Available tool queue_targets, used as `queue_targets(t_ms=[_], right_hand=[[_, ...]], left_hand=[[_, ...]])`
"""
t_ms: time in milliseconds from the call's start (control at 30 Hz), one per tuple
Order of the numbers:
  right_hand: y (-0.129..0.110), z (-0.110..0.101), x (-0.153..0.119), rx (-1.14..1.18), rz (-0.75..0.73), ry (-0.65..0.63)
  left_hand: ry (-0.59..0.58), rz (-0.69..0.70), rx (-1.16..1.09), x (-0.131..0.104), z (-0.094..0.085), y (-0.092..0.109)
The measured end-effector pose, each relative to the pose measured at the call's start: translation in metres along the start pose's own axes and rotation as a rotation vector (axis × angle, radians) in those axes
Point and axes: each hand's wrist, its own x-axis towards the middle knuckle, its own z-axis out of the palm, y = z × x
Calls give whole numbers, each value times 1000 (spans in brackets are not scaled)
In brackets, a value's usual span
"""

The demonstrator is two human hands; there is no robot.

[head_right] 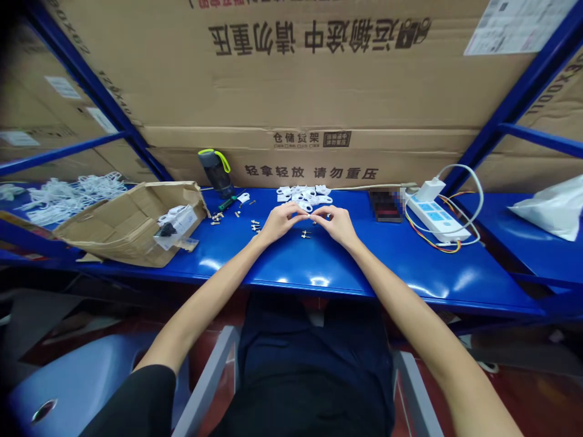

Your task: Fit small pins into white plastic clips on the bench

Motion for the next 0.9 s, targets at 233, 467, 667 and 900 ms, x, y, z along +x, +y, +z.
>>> queue_targets(t_ms=[233, 467, 667, 900], right_hand=[[9, 2, 1, -282, -156, -114], [25, -16, 6, -566, -140, -182], [28, -14, 5, -621, -153, -299], [25, -6, 6, -628, -142, -264]], left_hand=[[-151, 0, 201, -2, -8, -5], [-300, -41, 280, -3, -12, -17], [-259, -61, 220, -2, -15, -12], [-206, -97, 238, -4, -8, -12]])
